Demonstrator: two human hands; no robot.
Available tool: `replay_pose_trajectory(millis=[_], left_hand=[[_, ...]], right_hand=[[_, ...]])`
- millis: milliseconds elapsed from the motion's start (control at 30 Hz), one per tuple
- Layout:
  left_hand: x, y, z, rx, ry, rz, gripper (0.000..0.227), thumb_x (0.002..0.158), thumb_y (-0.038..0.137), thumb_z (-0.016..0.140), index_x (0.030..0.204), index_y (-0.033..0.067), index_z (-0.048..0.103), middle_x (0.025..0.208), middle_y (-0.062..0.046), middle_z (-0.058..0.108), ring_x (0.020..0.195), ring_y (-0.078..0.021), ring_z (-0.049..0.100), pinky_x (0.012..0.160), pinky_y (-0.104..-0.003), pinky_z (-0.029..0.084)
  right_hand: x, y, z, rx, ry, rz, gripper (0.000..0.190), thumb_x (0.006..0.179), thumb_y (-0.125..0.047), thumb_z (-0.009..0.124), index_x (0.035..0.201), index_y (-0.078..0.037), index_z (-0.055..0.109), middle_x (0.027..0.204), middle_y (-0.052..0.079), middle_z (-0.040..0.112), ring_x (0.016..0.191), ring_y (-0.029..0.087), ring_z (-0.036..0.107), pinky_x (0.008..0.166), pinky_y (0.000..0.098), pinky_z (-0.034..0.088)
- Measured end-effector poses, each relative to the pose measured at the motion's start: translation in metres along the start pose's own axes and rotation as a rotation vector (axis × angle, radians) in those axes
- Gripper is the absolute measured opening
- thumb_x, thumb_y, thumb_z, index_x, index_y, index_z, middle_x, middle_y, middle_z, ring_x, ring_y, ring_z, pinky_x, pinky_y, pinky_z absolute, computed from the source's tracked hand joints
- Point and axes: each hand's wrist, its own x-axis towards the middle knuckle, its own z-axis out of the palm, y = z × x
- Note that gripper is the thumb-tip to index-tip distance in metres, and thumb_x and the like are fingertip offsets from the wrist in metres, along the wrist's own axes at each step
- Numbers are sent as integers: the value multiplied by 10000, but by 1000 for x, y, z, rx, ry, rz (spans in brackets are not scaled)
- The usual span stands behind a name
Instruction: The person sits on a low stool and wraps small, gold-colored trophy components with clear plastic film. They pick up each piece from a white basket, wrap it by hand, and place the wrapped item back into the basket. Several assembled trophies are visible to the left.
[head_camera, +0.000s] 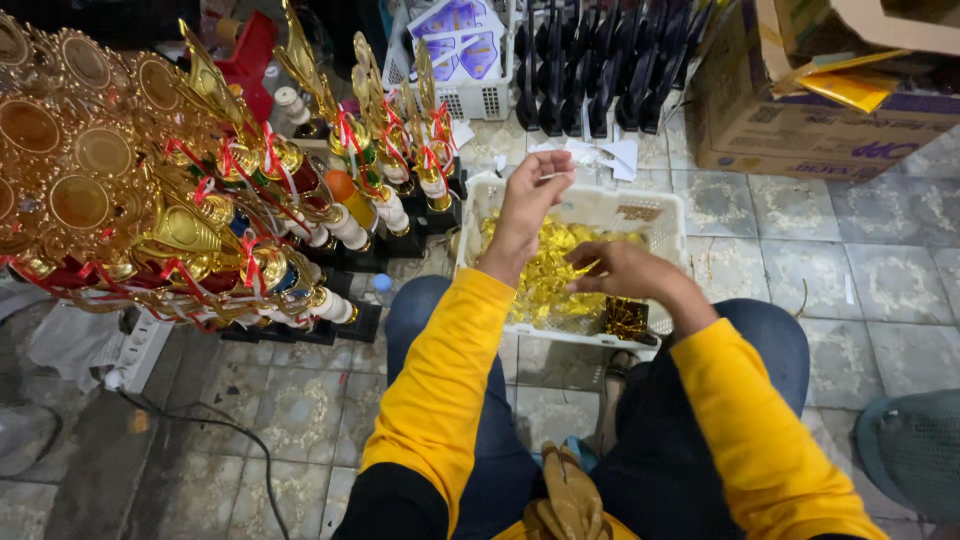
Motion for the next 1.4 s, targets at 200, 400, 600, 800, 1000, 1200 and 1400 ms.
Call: replay_pose_trajectory(millis=[200, 400, 600, 800, 1000, 1200, 1400], left_hand=[[-15, 7, 13, 39, -77, 12, 288, 806, 86, 660, 1084, 73, 588, 1000, -50, 599, 912, -122, 529, 723, -216, 435], [-13, 2, 19, 56, -101, -36, 271, 810, 140, 671, 1066, 85, 606, 990, -39, 626, 894, -98, 538, 721, -207, 447], [-15, 21, 24, 111, -172, -92, 210, 835, 117, 650, 1031, 51, 615, 953, -100, 629, 849, -169, 559, 698, -248, 444], [-9, 9, 24, 134, -175, -61, 214, 813, 128, 663, 1012, 63, 620, 917, -33, 634, 844, -100, 555, 711, -218, 449], [-16, 27, 25, 159, -176, -36, 177, 821, 104, 644, 994, 70, 627, 894, -14, 650, 819, -68, 559, 695, -189, 454], [-13, 22, 22, 152, -164, -13, 168, 812, 97, 656, 979, 78, 648, 862, -10, 647, 786, -62, 560, 666, -181, 470], [-13, 17, 15, 145, -136, 29, 165, 818, 95, 663, 979, 65, 649, 847, -26, 646, 771, -76, 578, 645, -182, 470]], right_hand=[[13, 11, -56, -41, 32, -80, 420, 785, -305, 703, 1099, -46, 598, 1140, 193, 646, 1076, 351, 618, 890, 438, 497], [47, 68, -40, -292, 31, -50, 422, 796, -251, 706, 1153, -60, 586, 1134, 173, 652, 1010, 288, 665, 855, 413, 535], [18, 19, -39, -241, -56, 12, 490, 834, -363, 681, 1220, -85, 563, 1180, 153, 617, 1102, 269, 612, 937, 403, 493], [26, 36, -37, -288, -61, -16, 551, 824, -376, 682, 1249, -62, 527, 1182, 168, 613, 1107, 296, 609, 929, 422, 498], [37, 47, -34, -286, -47, -39, 585, 804, -361, 689, 1264, -45, 515, 1182, 194, 608, 1094, 333, 608, 925, 451, 491], [42, 49, -34, -257, -36, -75, 568, 789, -320, 702, 1244, -39, 514, 1167, 207, 619, 1087, 353, 609, 926, 473, 486], [18, -2, -58, -28, 364, -171, 702, 792, -167, 656, 1412, -134, 329, 1113, 135, 657, 1041, 342, 627, 892, 485, 490]])
